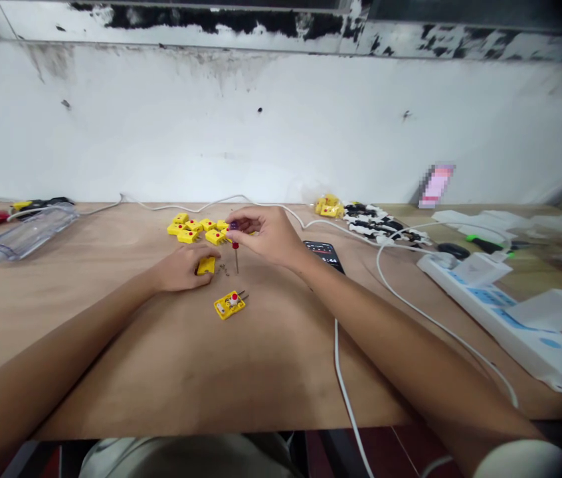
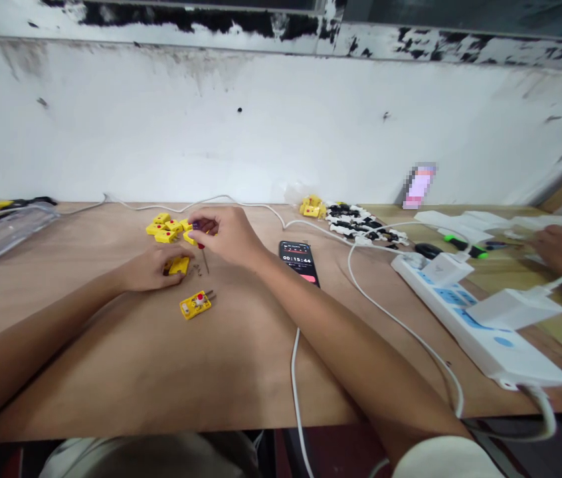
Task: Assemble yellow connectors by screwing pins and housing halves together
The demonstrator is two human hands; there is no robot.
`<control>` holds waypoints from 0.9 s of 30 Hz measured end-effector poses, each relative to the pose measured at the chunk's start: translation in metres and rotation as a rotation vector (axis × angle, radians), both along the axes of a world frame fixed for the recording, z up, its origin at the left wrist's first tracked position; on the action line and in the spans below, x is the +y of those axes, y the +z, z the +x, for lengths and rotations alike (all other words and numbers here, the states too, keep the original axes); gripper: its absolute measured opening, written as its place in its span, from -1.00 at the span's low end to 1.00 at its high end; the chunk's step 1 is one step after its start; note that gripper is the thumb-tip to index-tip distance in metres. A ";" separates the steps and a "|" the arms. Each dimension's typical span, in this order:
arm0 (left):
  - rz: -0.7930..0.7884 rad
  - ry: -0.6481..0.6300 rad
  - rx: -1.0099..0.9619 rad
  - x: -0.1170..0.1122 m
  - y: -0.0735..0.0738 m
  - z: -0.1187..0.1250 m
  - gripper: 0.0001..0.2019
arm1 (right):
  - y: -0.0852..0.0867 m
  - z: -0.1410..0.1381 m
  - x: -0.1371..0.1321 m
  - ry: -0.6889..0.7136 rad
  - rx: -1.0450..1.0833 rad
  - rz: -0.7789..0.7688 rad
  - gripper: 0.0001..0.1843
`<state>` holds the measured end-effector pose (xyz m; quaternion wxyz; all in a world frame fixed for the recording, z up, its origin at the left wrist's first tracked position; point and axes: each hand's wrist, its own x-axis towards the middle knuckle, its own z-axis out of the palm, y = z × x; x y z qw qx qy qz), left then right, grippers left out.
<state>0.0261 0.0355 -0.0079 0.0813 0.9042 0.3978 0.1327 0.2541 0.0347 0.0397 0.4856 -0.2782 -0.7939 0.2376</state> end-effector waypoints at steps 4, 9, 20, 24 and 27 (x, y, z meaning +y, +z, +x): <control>0.068 0.017 0.006 -0.003 0.000 -0.005 -0.58 | -0.010 0.000 0.007 0.016 0.009 -0.049 -0.80; 0.141 -0.202 -0.075 -0.009 0.001 0.001 -0.69 | -0.006 0.004 0.009 -0.071 -0.032 0.015 -0.85; 0.194 -0.252 -0.050 -0.005 -0.007 0.002 -0.76 | 0.002 0.015 0.014 -0.148 -0.012 0.032 -0.82; 0.157 -0.247 -0.126 -0.001 -0.006 0.006 -0.74 | 0.005 0.014 0.012 -0.142 -0.015 0.055 -0.83; 0.120 -0.278 -0.144 0.005 -0.008 0.012 -0.77 | 0.006 0.015 0.013 -0.151 -0.013 0.056 -0.82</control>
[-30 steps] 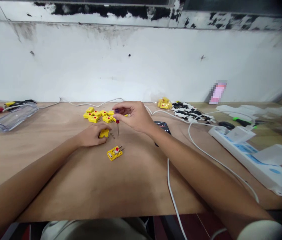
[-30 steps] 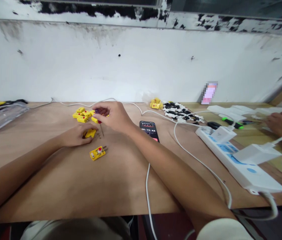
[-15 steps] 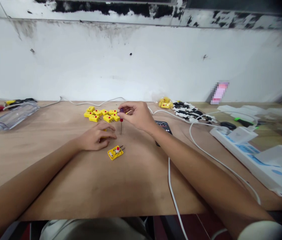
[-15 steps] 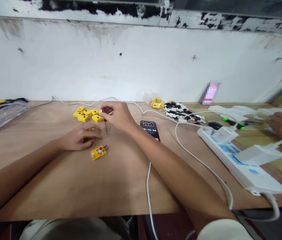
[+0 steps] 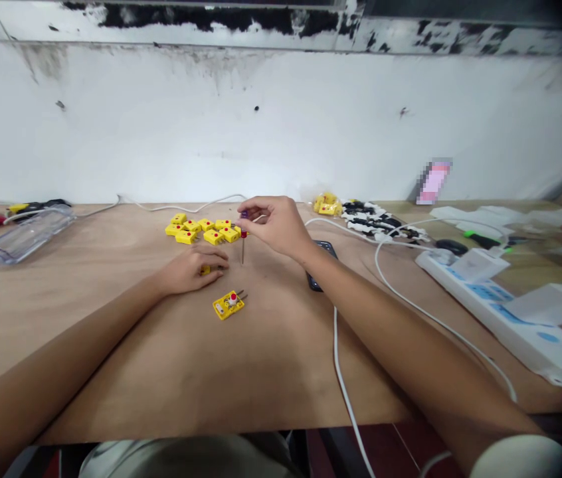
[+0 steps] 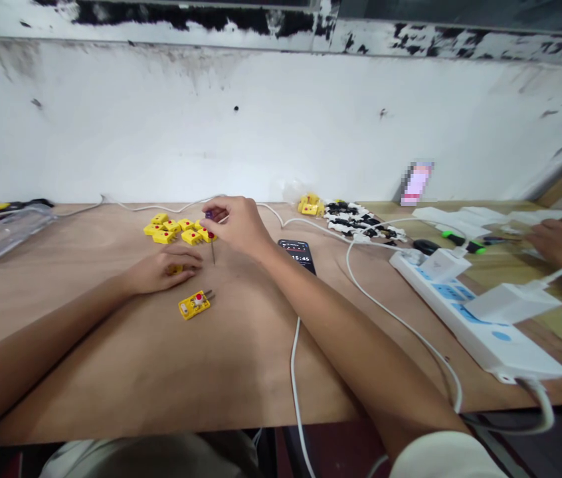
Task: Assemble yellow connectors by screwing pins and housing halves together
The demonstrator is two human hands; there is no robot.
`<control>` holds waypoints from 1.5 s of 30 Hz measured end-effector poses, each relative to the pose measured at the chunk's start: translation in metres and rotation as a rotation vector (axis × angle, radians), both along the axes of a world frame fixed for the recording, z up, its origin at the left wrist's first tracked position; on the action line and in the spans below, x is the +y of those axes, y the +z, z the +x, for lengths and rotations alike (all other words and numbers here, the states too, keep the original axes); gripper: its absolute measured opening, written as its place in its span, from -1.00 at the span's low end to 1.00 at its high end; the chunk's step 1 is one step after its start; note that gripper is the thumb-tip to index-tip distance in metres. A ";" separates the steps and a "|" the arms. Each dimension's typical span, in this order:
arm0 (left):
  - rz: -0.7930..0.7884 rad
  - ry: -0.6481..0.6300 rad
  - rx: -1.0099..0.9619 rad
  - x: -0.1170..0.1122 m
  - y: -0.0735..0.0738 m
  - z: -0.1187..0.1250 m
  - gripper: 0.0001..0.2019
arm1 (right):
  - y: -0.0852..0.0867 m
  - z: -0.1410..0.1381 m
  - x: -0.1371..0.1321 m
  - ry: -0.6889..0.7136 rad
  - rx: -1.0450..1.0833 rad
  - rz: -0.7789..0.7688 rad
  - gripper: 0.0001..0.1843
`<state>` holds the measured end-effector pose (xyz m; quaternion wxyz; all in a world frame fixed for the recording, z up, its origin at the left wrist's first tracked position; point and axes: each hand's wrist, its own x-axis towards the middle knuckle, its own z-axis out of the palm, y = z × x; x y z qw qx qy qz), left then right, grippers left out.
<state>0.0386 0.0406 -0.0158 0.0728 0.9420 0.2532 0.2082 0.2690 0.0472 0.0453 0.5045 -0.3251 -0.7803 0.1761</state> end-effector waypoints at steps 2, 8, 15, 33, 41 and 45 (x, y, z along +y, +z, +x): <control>-0.035 -0.023 0.005 0.004 -0.001 0.003 -0.78 | -0.001 0.001 0.001 0.003 0.005 -0.002 -0.82; -0.085 0.051 0.036 0.004 0.001 0.005 -0.72 | -0.004 0.002 0.003 0.018 -0.004 -0.007 -0.83; -0.072 0.085 0.054 -0.002 0.005 0.005 -0.70 | -0.001 -0.002 -0.001 0.037 0.023 -0.028 -0.81; -0.187 0.238 0.130 0.000 0.003 -0.031 -0.47 | 0.001 -0.003 -0.004 0.057 0.005 0.005 -0.82; -0.200 0.245 0.086 0.000 0.001 -0.031 -0.50 | 0.006 -0.005 -0.008 0.117 0.052 -0.049 -0.80; -0.202 0.225 0.090 0.001 0.004 -0.035 -0.46 | 0.008 -0.007 -0.012 0.153 0.071 -0.054 -0.81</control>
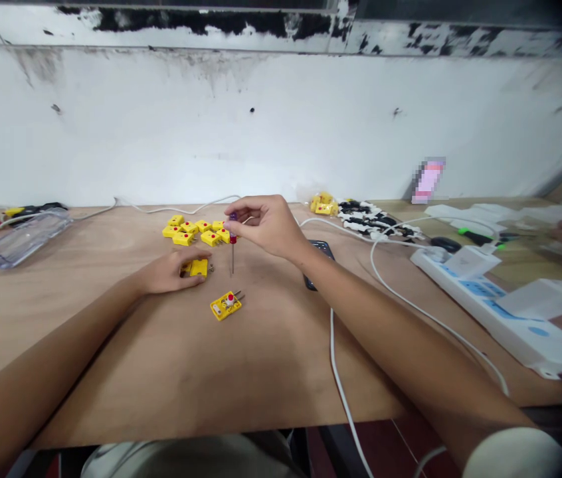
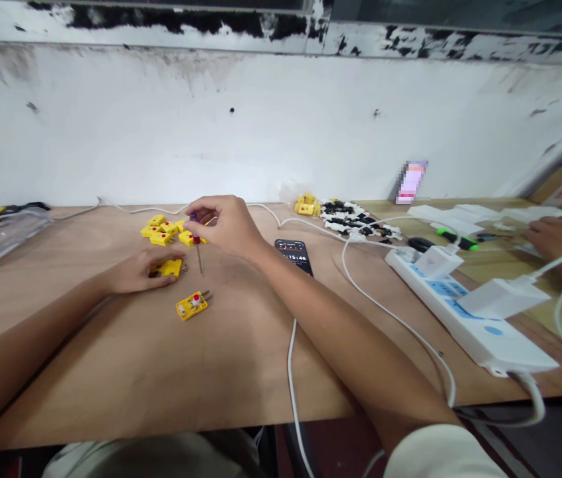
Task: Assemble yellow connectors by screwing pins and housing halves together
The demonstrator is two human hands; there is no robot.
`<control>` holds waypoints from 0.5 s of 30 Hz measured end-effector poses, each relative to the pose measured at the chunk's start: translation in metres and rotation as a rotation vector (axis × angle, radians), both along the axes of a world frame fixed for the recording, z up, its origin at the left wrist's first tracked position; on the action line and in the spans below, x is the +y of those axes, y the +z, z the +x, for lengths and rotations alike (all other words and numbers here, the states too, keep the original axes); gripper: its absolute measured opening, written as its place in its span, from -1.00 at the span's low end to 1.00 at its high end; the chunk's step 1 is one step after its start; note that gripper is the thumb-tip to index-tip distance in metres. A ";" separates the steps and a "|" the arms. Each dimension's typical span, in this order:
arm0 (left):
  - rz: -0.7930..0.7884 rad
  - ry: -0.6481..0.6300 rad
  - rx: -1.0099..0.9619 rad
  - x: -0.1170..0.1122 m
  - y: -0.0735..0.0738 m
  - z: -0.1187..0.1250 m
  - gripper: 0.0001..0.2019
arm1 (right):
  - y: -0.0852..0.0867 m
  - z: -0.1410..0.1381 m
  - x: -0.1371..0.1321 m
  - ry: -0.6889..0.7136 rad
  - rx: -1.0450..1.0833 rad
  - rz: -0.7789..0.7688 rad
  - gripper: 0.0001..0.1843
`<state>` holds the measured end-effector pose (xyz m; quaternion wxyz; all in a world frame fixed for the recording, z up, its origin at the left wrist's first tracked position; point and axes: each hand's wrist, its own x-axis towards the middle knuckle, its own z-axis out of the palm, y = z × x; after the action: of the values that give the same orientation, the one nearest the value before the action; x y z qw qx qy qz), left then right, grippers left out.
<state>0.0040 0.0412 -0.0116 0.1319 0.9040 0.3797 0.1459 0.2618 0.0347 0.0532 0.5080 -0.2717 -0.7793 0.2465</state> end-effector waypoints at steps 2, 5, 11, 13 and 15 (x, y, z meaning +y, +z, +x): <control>0.000 -0.011 0.007 0.001 0.004 -0.006 -0.43 | 0.001 -0.001 -0.002 0.010 0.002 -0.001 -0.81; 0.015 -0.003 0.061 0.005 0.008 -0.020 -0.38 | 0.003 -0.001 -0.003 0.013 -0.004 -0.005 -0.80; -0.053 0.049 0.073 0.011 0.008 -0.036 -0.35 | 0.004 -0.001 -0.004 0.015 -0.024 0.007 -0.79; -0.084 0.070 0.057 0.011 0.008 -0.035 -0.36 | 0.004 -0.002 -0.005 0.023 -0.032 0.002 -0.80; -0.101 0.075 0.049 0.009 0.010 -0.033 -0.37 | 0.005 -0.003 -0.007 0.036 -0.031 -0.012 -0.80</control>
<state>-0.0289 0.0505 -0.0020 0.1623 0.8847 0.4233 0.1090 0.2589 0.0273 0.0583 0.4898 -0.2643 -0.7904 0.2560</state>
